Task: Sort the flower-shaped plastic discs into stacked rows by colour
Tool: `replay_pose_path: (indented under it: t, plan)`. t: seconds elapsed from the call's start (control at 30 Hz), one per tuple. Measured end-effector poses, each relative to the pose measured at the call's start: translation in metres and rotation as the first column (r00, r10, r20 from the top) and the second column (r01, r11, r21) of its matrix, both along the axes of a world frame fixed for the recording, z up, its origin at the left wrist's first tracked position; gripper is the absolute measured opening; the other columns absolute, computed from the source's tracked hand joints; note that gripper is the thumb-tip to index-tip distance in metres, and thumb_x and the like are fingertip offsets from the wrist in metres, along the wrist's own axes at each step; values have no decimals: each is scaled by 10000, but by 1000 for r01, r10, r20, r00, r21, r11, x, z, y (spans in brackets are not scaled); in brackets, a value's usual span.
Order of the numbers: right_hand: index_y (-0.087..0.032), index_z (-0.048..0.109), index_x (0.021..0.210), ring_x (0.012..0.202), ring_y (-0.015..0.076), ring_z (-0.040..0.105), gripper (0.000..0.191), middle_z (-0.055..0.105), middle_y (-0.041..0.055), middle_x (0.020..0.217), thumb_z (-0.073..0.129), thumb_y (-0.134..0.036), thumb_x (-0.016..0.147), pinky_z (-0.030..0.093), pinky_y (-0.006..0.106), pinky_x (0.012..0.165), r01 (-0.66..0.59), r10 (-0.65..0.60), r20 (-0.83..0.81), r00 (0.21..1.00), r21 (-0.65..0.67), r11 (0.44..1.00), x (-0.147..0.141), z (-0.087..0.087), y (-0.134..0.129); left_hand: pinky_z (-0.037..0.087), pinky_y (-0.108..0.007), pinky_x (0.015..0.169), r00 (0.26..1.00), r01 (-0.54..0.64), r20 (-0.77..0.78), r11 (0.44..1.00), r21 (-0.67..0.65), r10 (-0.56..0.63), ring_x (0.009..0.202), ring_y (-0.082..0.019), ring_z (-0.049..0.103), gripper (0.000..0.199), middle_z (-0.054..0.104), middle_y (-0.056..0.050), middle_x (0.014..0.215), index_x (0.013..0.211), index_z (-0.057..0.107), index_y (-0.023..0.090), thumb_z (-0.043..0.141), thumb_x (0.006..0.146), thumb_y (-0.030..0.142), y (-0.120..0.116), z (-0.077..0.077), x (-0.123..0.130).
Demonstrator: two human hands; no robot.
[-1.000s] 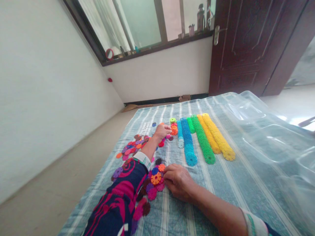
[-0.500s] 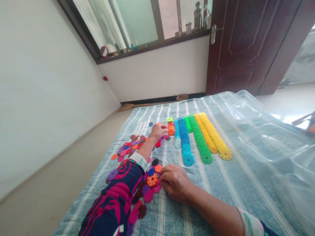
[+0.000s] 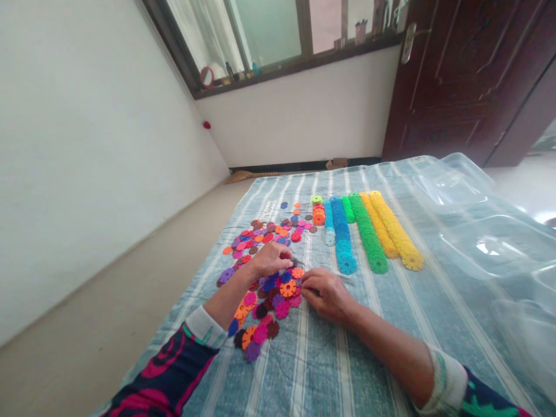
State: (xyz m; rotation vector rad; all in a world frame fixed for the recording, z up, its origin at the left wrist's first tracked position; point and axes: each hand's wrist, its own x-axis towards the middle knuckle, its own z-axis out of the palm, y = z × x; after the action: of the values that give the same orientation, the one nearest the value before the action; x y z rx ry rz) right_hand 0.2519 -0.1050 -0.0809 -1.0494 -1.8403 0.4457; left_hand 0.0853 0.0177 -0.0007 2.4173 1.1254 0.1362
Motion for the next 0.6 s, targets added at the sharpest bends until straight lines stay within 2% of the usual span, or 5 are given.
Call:
replay_pose_path:
  t: [0.17,0.27,0.33,0.47,0.6]
  plan:
    - [-196,667,741,845,167,636,149,689,52,888,588,-129,848,498,286,770,43,-43,-6,999,3,999,6,-1,-3,393,-225,601,996,-57,72,995,77,51,620,-120,540,177,610,17,633,673,677,166,573,703,307,-22,-5,-14]
    - [-200,679,839,899,192,626,76,682,65,954,622,-149,834,506,322,806,60,-64,97,993,45,997,7,-3,-5,412,-229,609,977,-135,178,988,78,120,621,-124,557,202,636,9,647,695,697,165,563,718,314,-24,-6,-30]
    - [-205,679,936,951,214,610,117,668,78,1024,648,-171,828,505,353,837,70,-83,204,976,69,995,7,-4,-7,424,-230,604,945,-226,261,970,84,198,614,-126,561,210,649,7,645,697,707,165,573,714,325,-21,-8,-46]
    - [-200,659,1068,1035,252,571,221,629,114,1118,661,-265,856,495,404,880,72,-106,390,915,99,992,3,1,-10,429,-225,568,809,-470,438,879,81,392,575,-124,553,230,648,11,618,676,703,163,604,691,369,-10,-18,-84]
    - [-194,649,1105,1077,273,561,262,613,129,1157,648,-324,877,480,433,901,69,-103,507,856,84,994,-3,6,-10,427,-223,523,583,-634,594,767,-95,555,524,-126,551,259,627,7,566,692,695,149,606,667,392,-1,-35,-111]
